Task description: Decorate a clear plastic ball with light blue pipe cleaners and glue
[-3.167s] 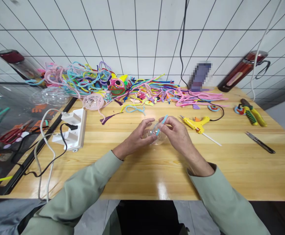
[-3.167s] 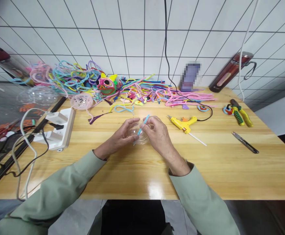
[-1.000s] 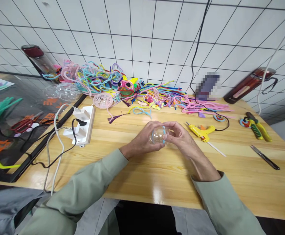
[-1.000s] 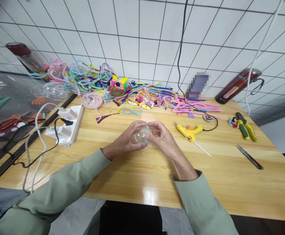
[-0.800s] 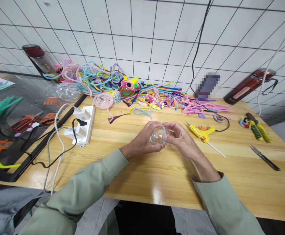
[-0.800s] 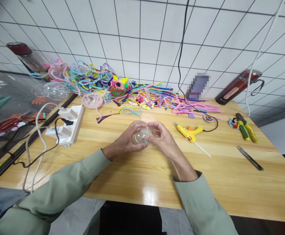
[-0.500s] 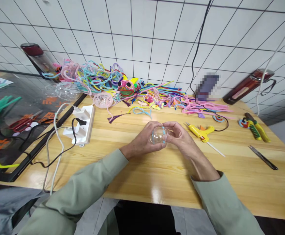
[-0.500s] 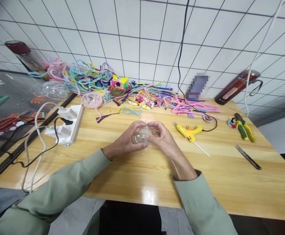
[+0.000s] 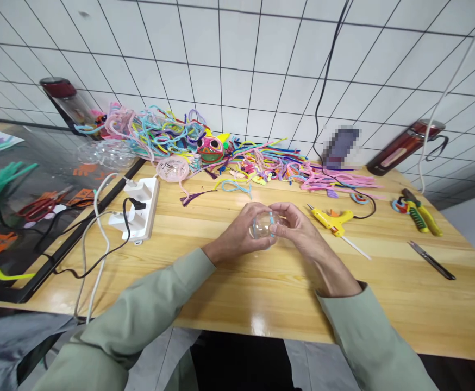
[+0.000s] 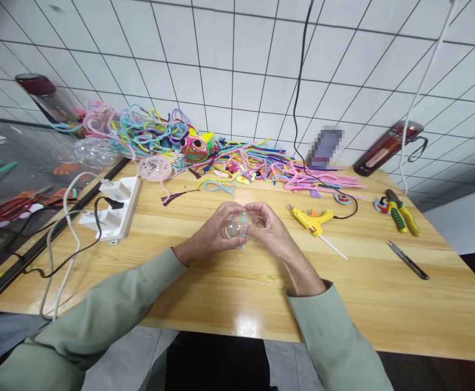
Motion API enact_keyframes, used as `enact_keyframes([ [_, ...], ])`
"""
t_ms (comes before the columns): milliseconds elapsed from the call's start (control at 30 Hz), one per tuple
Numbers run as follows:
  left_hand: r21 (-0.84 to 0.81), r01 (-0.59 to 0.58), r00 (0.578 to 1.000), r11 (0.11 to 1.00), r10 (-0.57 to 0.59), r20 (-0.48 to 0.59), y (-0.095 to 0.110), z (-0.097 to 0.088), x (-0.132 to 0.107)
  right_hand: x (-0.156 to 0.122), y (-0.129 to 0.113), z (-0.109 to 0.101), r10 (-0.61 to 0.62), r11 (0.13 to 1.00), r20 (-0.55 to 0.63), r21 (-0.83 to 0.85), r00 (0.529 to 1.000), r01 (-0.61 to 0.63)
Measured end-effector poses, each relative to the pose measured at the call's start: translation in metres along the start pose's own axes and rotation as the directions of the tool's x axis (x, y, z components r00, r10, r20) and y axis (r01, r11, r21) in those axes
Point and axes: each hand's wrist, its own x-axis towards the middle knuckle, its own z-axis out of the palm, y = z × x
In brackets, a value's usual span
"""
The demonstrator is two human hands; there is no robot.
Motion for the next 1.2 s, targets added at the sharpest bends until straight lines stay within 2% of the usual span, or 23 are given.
enact_keyframes([
  [167, 0.001, -0.010, 1.000, 1.000, 0.010, 0.001, 0.000, 0.000, 0.000, 0.000, -0.001, 0.001, -0.024, 1.000, -0.006, -0.020, 1.000, 0.024],
  [467, -0.054, 0.095, 0.995, 0.994, -0.095, 0.007, 0.009, 0.000, -0.002, 0.003, 0.001, -0.002, -0.063, 0.996, 0.003, -0.058, 0.998, 0.063],
  [567, -0.104, 0.147, 0.989, 0.984, -0.149, -0.014, 0.006, 0.004, -0.006, 0.002, 0.001, -0.002, -0.078, 0.994, -0.004, -0.083, 0.997, 0.077],
  [667, -0.120, 0.167, 0.984, 0.979, -0.173, -0.048, 0.000, 0.007, -0.010, -0.002, -0.001, 0.002, -0.143, 0.976, -0.021, -0.170, 0.989, 0.138],
  [867, 0.014, 0.053, 0.993, 0.998, -0.051, -0.105, -0.006, 0.006, -0.012, -0.009, -0.006, 0.008, -0.284, 0.891, 0.012, -0.365, 0.959, 0.268],
  [1200, 0.152, -0.150, 0.975, 0.977, 0.172, -0.141, -0.012, 0.007, -0.010, -0.005, 0.005, 0.003, -0.296, 0.888, 0.053, -0.353, 0.954, 0.295],
])
